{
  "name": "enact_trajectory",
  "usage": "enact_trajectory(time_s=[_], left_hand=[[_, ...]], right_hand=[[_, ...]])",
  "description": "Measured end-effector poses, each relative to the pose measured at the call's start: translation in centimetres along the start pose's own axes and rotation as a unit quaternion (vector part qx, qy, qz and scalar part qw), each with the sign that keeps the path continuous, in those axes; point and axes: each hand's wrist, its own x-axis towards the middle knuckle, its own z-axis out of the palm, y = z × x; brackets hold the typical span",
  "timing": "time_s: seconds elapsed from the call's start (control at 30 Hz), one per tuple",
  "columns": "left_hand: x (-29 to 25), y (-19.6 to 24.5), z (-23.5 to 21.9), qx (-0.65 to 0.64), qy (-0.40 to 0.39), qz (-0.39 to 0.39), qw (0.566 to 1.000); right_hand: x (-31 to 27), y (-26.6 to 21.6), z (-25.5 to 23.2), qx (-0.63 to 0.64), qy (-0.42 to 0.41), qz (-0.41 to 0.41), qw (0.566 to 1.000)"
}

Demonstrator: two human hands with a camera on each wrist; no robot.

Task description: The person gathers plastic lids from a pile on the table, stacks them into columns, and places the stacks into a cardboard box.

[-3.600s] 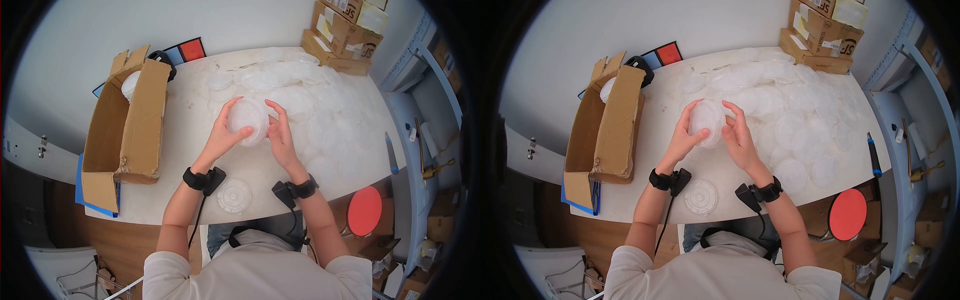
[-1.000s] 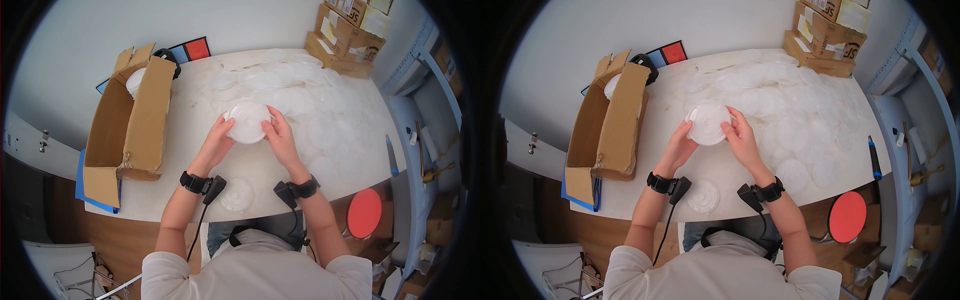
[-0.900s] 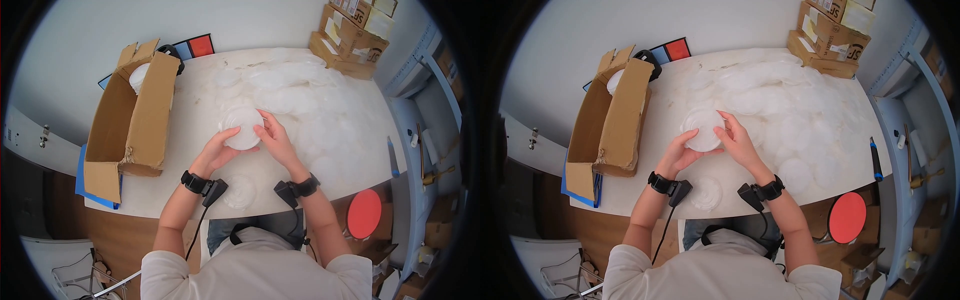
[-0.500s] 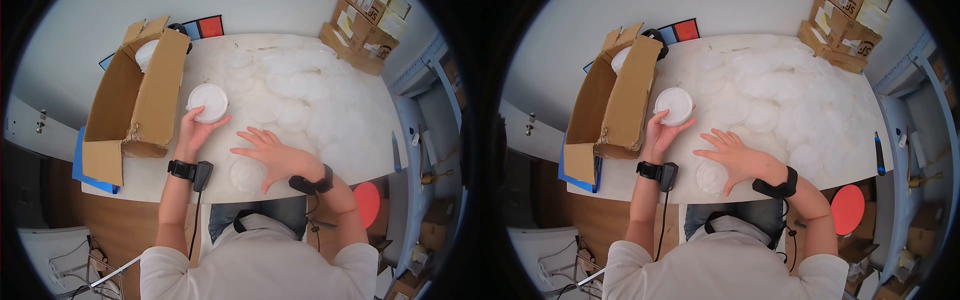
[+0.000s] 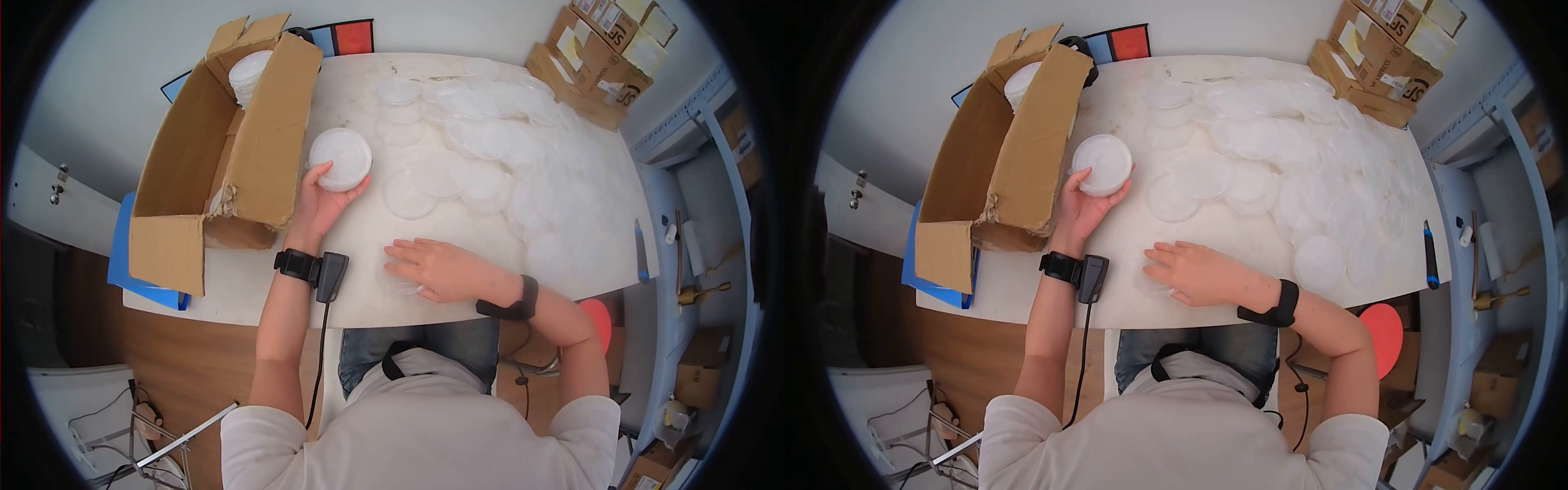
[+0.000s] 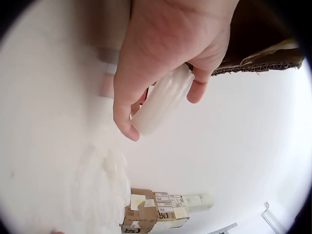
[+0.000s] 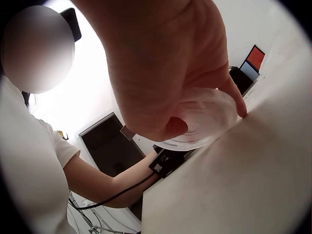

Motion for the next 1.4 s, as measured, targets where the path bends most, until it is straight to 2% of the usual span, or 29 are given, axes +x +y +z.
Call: enact_trajectory(time_s=[0.1,0.17,0.2,0.27,0.3,0.37,0.4,0.47,0.5,0.53,0.57,0.63,0.7,0.77,0.9,0.97,1.0,1.07,1.1,1.17,1.2,1.27,1.3,1.37,1.4], left_hand=[[0.1,0.1,-0.4,-0.018,0.003,0.005,1.0],[0.2,0.1,-0.7,-0.022,0.004,0.009,1.0],[0.3,0.1,-0.8,-0.032,0.006,0.006,0.999],[0.4,0.1,-0.9,-0.041,0.006,0.003,0.999],[0.4,0.2,-1.0,-0.047,0.003,-0.005,0.999],[0.2,0.2,-0.7,-0.053,0.001,-0.014,0.999],[0.0,0.2,-0.3,-0.052,0.013,-0.025,0.998],[-0.1,0.0,-0.2,-0.053,0.024,-0.037,0.998],[0.1,0.0,-0.4,-0.023,0.025,-0.071,0.997],[0.1,0.0,-0.4,0.008,0.028,-0.102,0.994],[0.1,0.0,-0.4,0.007,0.028,-0.102,0.994],[-0.1,0.0,-0.1,0.048,0.029,-0.142,0.988],[-0.2,0.0,0.2,0.048,0.033,-0.146,0.988],[-0.3,-0.1,0.3,0.049,0.036,-0.151,0.987],[-0.3,-0.3,0.6,0.045,0.054,-0.141,0.987],[-0.3,-0.2,0.5,0.043,0.062,-0.136,0.988],[-0.2,-0.2,0.3,0.044,0.049,-0.136,0.988],[-0.2,-0.3,0.1,0.045,0.034,-0.137,0.989],[-0.1,-0.3,0.0,0.039,0.034,-0.137,0.989],[-0.2,-0.4,0.1,0.035,0.032,-0.139,0.989],[-0.2,-0.5,0.1,0.033,0.034,-0.136,0.99],[-0.2,-0.8,0.3,0.032,0.033,-0.138,0.989],[-0.3,-0.9,0.4,0.027,0.037,-0.132,0.99],[-0.4,-0.9,0.5,0.024,0.038,-0.129,0.991],[-0.4,-0.9,0.6,0.03,0.04,-0.124,0.991]], right_hand=[[0.5,1.1,-1.1,0.008,0.032,0.0,0.999],[1.3,1.2,-3.5,0.151,0.057,0.155,0.975],[1.5,1.8,-3.5,0.151,0.056,0.155,0.975],[1.9,2.9,-3.8,0.036,0.219,0.096,0.97],[1.9,3.5,-4.4,0.035,0.22,0.096,0.97],[1.7,4.4,-6.6,0.127,0.293,0.277,0.906],[1.4,5.4,-7.4,0.126,0.293,0.278,0.906],[0.8,7.5,-8.8,0.279,0.229,0.389,0.848],[0.8,8.5,-8.5,0.274,0.23,0.391,0.848],[0.8,9.7,-7.4,0.178,0.184,0.376,0.891],[1.0,10.2,-6.8,0.079,0.136,0.355,0.922],[1.1,10.7,-6.5,0.066,0.128,0.354,0.924],[1.4,10.8,-6.4,0.053,0.12,0.352,0.927],[1.8,10.5,-6.4,0.011,0.044,0.343,0.938],[2.5,10.1,-7.1,0.056,0.043,0.358,0.931],[2.6,9.9,-8.0,0.118,0.124,0.357,0.919],[2.6,9.8,-8.3,0.117,0.123,0.358,0.918],[2.7,9.5,-8.6,0.329,0.168,0.28,0.886],[3.1,9.3,-8.3,0.328,0.17,0.282,0.885],[4.3,8.7,-7.4,0.229,0.035,0.314,0.921],[4.5,9.1,-6.1,0.227,0.038,0.317,0.92],[4.6,9.7,-3.8,0.041,0.055,0.306,0.949],[4.5,9.7,-3.5,0.039,0.057,0.311,0.948],[4.9,8.4,-3.7,0.016,-0.009,0.349,0.937],[5.1,7.8,-3.7,0.015,-0.006,0.353,0.935]])
